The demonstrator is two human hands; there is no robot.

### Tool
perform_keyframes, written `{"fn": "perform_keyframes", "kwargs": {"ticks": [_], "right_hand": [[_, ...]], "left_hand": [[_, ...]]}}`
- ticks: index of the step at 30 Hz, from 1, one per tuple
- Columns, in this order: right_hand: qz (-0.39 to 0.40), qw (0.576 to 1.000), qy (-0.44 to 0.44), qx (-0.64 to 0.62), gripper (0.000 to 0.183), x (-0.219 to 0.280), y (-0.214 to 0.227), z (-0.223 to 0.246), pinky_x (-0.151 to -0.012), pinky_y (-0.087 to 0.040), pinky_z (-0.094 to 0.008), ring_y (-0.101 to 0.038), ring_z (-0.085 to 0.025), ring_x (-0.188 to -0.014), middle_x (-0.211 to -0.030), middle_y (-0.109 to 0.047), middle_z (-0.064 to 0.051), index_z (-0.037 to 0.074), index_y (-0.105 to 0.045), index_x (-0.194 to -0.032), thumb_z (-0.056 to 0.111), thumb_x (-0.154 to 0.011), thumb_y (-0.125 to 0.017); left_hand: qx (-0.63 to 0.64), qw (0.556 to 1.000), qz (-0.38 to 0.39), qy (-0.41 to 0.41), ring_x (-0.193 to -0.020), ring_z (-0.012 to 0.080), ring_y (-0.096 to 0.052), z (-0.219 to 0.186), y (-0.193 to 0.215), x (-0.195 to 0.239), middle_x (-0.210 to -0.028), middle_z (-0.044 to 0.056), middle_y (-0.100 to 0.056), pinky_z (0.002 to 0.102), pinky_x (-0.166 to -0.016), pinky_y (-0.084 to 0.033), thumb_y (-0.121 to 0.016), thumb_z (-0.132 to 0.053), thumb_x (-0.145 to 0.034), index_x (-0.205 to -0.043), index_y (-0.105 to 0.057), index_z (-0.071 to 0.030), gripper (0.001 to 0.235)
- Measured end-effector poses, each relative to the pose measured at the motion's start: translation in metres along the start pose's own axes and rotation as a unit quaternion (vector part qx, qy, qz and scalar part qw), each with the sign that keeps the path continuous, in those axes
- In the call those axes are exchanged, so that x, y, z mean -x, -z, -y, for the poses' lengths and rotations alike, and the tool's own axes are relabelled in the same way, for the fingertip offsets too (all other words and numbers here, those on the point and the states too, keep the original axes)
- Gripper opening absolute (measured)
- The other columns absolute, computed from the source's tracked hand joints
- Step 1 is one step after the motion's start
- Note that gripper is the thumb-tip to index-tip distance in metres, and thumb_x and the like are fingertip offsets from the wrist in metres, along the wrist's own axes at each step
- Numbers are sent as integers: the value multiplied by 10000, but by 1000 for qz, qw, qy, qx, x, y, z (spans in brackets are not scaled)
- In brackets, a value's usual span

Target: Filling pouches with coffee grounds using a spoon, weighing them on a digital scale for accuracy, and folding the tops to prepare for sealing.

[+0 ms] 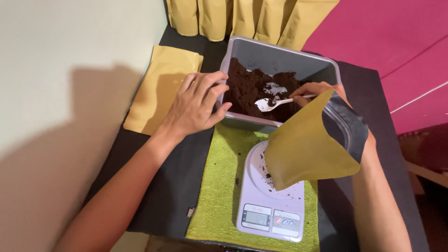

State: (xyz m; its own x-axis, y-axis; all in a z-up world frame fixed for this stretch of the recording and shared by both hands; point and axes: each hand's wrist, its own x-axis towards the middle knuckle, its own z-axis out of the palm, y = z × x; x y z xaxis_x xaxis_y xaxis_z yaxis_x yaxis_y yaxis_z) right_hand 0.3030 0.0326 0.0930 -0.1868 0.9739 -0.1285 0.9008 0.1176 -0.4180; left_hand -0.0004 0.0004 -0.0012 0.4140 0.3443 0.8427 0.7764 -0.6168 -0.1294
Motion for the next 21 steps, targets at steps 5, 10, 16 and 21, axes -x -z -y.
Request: {"fn": "perform_keyframes", "kwargs": {"ticks": [5, 10, 16, 21], "right_hand": [[-115, 971, 209, 24, 98, -43, -28, -51, -677, -481, -233, -650, -88, -646, -897, -769, 30, 207, -810, -935, 160, -952, -726], [-42, 988, 147, -2, 199, -13, 9, -27, -958, -347, -428, -669, -218, -908, -1039, -754, -93, 117, -781, -1047, 238, -1024, -624], [-82, 988, 97, -88, 221, 32, 52, -15, -676, -547, -350, -703, -230, -888, -1129, -736, -150, -3, -697, -1218, -15, -1018, -604], [-235, 941, 243, 7, 58, -41, 66, -221, -857, -463, -364, -577, -269, -982, -1225, -652, -206, -65, -697, -1329, -72, -1283, -663]], "left_hand": [[-4, 1000, 5, -3, -1011, 272, -675, 0, 1, -1, -1273, 152, -592, 400, -867, -472, -660, -276, -1034, -1138, -557, -61, 260], [-4, 1000, 1, -4, -1010, 274, -673, 0, 2, -2, -1270, 153, -592, 400, -860, -474, -651, -275, -1038, -1138, -559, -57, 257], [0, 1000, 1, -3, -1009, 281, -670, 0, 4, -3, -1267, 160, -593, 402, -854, -468, -646, -269, -1041, -1136, -554, -53, 253], [-7, 1000, 3, -6, -990, 280, -662, 1, 2, -1, -1262, 159, -592, 398, -846, -470, -635, -282, -1048, -1142, -556, -57, 257]]}}
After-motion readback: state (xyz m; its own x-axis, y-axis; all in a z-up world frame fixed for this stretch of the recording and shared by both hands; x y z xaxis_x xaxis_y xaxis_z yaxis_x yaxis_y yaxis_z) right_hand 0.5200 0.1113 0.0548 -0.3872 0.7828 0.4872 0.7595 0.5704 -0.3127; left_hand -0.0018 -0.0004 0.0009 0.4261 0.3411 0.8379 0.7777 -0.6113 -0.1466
